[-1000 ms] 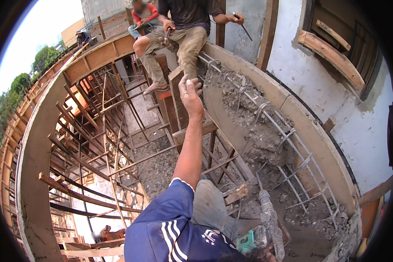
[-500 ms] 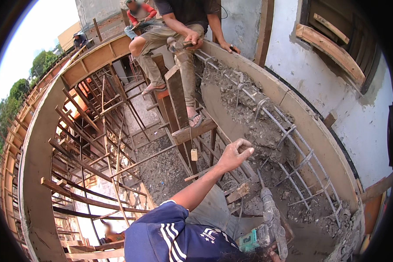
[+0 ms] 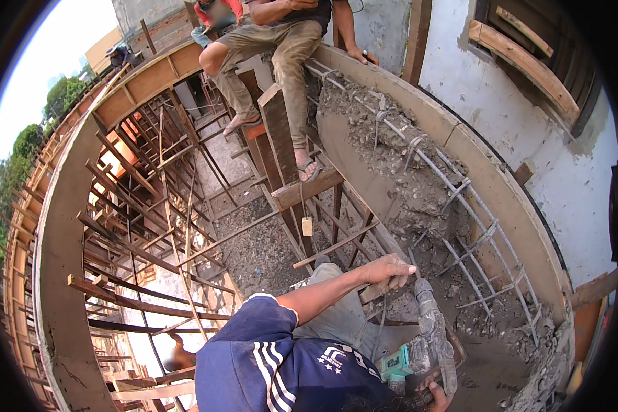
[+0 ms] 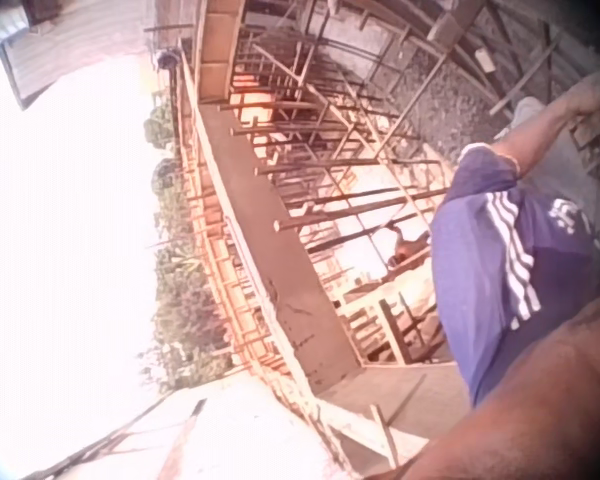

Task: The person uses a hammer and chisel to chip away at a concrete structure, then operates a demolition hammer to break through the concrete and expose the underlying rebar.

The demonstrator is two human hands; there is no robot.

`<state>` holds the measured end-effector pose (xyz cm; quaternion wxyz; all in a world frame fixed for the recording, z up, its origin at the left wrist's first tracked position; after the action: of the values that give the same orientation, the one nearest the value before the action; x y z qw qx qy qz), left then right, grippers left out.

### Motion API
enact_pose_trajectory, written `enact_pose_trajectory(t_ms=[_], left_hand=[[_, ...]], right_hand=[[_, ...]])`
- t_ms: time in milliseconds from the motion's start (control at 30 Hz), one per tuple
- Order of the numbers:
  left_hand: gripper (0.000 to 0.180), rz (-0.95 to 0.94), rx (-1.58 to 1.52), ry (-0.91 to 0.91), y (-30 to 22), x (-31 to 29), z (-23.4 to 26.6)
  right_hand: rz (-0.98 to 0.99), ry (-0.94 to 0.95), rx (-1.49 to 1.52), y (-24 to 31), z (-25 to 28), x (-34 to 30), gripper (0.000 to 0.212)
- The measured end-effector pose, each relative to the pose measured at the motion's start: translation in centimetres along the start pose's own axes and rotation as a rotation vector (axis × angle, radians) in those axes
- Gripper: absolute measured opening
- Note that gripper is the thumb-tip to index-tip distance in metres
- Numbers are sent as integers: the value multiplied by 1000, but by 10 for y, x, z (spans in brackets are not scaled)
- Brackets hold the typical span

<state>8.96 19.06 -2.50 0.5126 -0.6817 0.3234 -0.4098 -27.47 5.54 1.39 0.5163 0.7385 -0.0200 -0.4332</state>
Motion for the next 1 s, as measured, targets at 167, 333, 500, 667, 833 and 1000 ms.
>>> enact_pose_trajectory(t_ms=[167,333,500,667,833,1000], left_hand=[[62,27,33,-127,2,-2,7],[62,26,28,-147,10,-1,7],[62,17,71,-151,3,-1,6],[62,-5,68,-164,3,-2,7],[59,46,19,-170,6,-3,7],[58,42,21,-167,7,-3,7]], right_hand=[[40,11,12,10,-7,-3,32],[51,6,21,13,-7,-3,33],[64,0,33,16,-12,-7,36],[83,-1,27,22,-14,-7,40],[59,50,50,14,-6,0,42],[34,93,76,3,1,4,43]])
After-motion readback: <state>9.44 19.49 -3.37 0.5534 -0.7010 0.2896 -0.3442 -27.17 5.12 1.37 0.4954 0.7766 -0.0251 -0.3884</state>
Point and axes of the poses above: each hand's wrist, its own x-axis towards the middle knuckle, its own z-axis out of the back of the hand, y = z × x, the point moved 8 cm from there along x, towards the middle knuckle, and after that the axes turned 12 degrees about -z, right-handed, at the moved point
